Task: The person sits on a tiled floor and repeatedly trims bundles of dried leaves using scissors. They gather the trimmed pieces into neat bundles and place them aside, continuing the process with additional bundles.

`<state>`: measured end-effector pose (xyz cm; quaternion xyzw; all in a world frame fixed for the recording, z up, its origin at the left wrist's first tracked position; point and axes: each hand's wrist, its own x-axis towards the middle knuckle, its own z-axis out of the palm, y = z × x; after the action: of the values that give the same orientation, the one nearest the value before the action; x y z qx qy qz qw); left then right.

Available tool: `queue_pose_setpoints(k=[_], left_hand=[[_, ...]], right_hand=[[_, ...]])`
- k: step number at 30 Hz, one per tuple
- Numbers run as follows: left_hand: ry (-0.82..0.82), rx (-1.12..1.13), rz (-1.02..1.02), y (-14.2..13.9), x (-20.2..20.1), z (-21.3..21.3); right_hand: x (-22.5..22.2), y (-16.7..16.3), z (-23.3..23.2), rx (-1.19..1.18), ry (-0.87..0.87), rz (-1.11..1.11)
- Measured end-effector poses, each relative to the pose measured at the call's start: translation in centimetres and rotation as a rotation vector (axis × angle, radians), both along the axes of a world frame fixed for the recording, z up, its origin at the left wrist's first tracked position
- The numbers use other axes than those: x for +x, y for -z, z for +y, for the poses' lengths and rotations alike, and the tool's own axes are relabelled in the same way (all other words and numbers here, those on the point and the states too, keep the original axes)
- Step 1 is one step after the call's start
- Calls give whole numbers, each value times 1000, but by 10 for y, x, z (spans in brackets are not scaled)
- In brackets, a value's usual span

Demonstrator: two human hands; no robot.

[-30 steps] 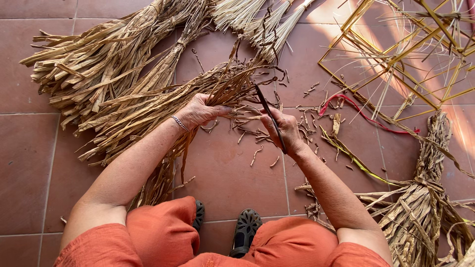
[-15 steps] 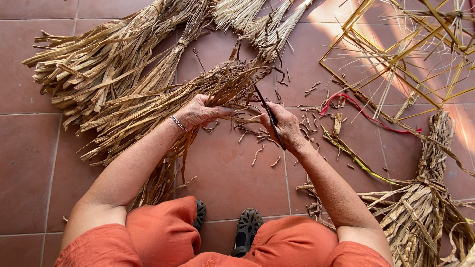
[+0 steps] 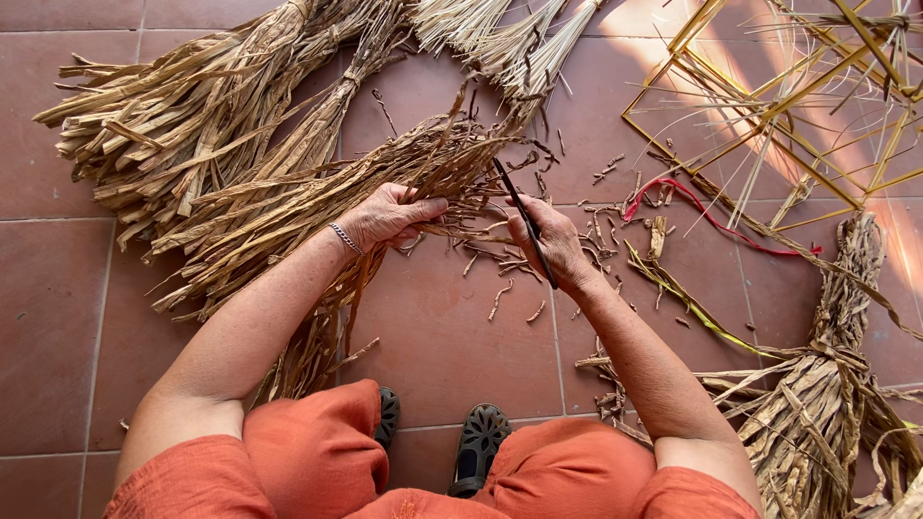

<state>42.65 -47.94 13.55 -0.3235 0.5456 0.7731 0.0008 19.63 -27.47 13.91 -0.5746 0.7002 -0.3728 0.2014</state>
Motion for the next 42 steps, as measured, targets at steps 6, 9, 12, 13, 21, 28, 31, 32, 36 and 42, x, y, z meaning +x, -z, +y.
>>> queue_pose_setpoints(k=[6, 9, 12, 13, 21, 28, 31, 32, 36, 42], left_hand=[[-42, -28, -9, 0, -2, -1], [-75, -72, -53, 1, -4, -1], [-76, -149, -50, 6, -7, 1], [-73, -152, -41, 8, -8, 3], [26, -276, -71, 17, -13, 11], [24, -130, -67, 10, -7, 7], [24, -120, -102, 7, -6, 2], [29, -109, -102, 6, -4, 1], [91, -105, -81, 0, 0, -3], [225, -69, -101, -4, 1, -1]], right_hand=[[6, 10, 2, -78, 38, 86], [6, 2, 1, -188, 80, 205], [3, -14, 2, -268, 95, 416], [1, -19, 1, -299, 90, 496], [-4, -21, -3, -292, 69, 447], [-12, -10, 6, -117, 150, -31], [-25, -13, 7, -23, 131, -144], [-29, -14, 8, 16, 97, -243], [-43, -17, 9, 90, -21, -435], [-48, -25, 6, 155, -7, -344]])
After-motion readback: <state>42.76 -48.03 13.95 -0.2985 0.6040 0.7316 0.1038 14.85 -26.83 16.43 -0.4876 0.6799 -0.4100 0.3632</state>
